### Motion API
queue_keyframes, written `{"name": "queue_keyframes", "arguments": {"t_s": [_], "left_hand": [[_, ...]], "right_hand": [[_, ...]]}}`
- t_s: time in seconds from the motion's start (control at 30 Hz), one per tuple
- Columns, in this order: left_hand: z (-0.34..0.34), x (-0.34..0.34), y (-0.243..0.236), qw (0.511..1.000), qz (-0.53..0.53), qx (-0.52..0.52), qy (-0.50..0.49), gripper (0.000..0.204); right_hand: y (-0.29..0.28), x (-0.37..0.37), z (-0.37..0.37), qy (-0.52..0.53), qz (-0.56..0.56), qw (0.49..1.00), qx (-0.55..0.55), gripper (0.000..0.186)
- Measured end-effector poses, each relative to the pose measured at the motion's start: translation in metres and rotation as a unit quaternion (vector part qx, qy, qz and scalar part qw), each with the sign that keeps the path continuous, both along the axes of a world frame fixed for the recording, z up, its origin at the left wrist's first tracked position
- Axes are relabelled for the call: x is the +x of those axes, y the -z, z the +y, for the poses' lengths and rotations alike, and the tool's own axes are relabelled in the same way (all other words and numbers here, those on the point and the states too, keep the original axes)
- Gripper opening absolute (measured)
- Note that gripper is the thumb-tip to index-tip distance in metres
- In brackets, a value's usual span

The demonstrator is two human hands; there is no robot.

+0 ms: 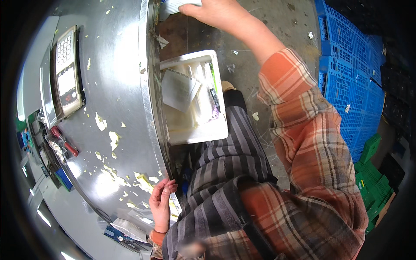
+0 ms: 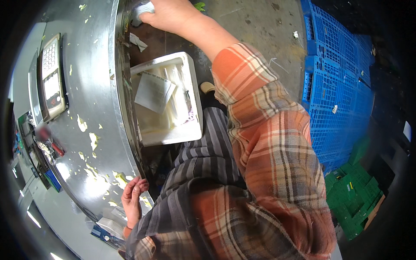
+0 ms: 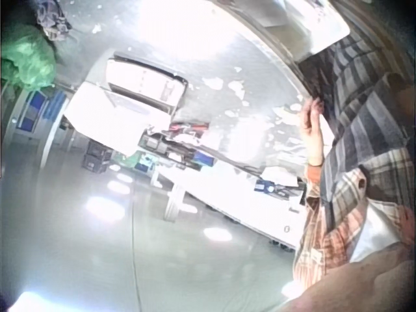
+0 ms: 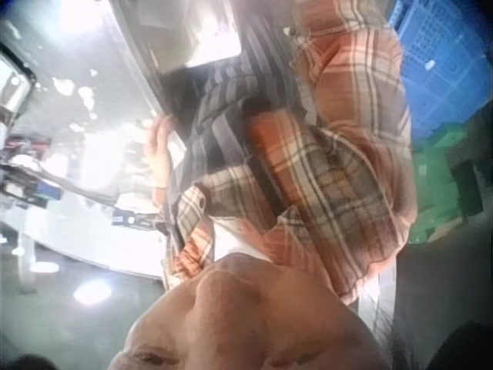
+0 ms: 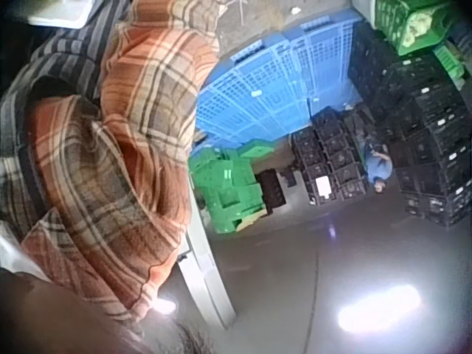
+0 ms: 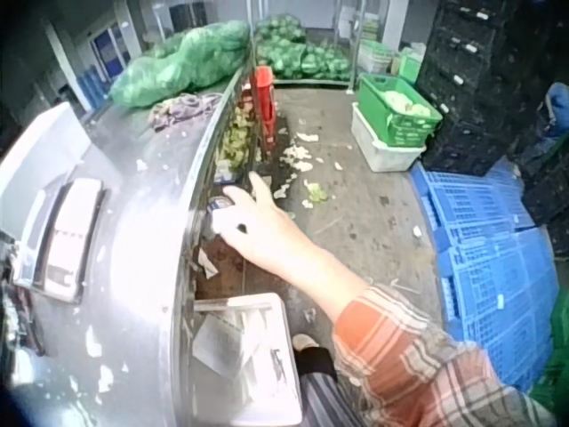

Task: The person places a head of cabbage into a plastic bag and seals it. They then retrieve a knife and cut open a green mesh bag filled with cabbages. The person repeatedly takes cabbages from the bag, trims the outer leaves and core with the knife, and places the trimmed heads onto a digital scale.

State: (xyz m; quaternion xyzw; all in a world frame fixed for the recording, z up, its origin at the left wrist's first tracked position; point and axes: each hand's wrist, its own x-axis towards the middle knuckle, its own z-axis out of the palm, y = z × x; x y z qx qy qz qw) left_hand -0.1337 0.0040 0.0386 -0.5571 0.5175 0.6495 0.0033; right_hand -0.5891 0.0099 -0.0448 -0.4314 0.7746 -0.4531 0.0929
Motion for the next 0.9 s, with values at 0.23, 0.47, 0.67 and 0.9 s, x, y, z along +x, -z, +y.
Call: {"name": "queue_keyframes", "arguments": {"t_s": [0.23, 0.47, 0.67, 0.9], "left_hand": [[0.013, 0.013, -0.001, 0.998, -0.005, 0.004, -0.062, 0.029], [0.015, 0.002, -0.009, 0.997, -0.018, 0.004, -0.071, 0.029], [0.011, -0.011, -0.003, 1.0, -0.005, 0.009, -0.025, 0.029], [0.007, -0.042, 0.018, 0.984, 0.005, -0.027, 0.175, 0.038]], "right_hand": [[0.122, 0.136, 0.017, -0.041, -0.786, 0.617, -0.021, 0.03], [0.25, 0.241, 0.007, 0.257, -0.505, 0.796, 0.213, 0.048], [0.246, 0.238, 0.014, 0.239, -0.499, 0.823, 0.126, 0.032], [0.09, 0.271, 0.112, 0.018, -0.71, 0.701, -0.065, 0.048]]}}
